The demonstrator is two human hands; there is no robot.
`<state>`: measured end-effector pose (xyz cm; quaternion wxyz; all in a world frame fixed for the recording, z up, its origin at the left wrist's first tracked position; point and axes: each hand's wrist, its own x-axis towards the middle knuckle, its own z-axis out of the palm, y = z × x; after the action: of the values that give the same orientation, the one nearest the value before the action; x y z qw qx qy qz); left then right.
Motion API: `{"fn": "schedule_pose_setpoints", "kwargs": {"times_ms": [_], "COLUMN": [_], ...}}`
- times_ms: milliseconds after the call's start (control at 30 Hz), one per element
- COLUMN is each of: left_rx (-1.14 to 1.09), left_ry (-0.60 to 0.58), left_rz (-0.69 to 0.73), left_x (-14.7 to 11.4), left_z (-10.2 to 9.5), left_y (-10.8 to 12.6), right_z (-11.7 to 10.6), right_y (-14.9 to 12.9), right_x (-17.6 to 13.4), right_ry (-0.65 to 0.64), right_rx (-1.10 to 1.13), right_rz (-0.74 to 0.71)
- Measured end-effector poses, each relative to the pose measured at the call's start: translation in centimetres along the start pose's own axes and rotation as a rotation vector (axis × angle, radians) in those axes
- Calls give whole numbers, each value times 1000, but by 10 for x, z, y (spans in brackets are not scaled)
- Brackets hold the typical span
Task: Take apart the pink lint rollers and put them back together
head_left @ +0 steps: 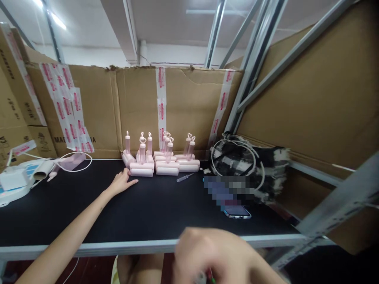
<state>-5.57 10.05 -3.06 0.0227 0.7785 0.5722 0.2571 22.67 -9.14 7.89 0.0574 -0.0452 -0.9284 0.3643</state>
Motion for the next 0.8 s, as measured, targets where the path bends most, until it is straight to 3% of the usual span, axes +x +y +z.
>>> {"fn": "schedule_pose_setpoints", "kwargs": {"times_ms": [167, 233, 333, 567, 800], "left_rx": [84, 119, 147, 179, 248], "left_ry": [46, 50, 30, -42, -6], "left_rz": [-11, -1, 26, 97, 217], "left_x": [-6, -7, -7, -4, -24], "left_z": [3, 4, 5, 13, 38], "left_y": [12, 15, 15, -4, -9], "right_z": [-28, -30, -29, -26, -24], "right_y": [71, 107, 144, 158, 163], "right_x": [44, 51, 56, 53, 52], "right_ry": [393, 424, 357, 286, 284], "right_rx": [-437, -564, -604, -566, -661], "right_rz": [270, 259, 189, 182, 168]}}
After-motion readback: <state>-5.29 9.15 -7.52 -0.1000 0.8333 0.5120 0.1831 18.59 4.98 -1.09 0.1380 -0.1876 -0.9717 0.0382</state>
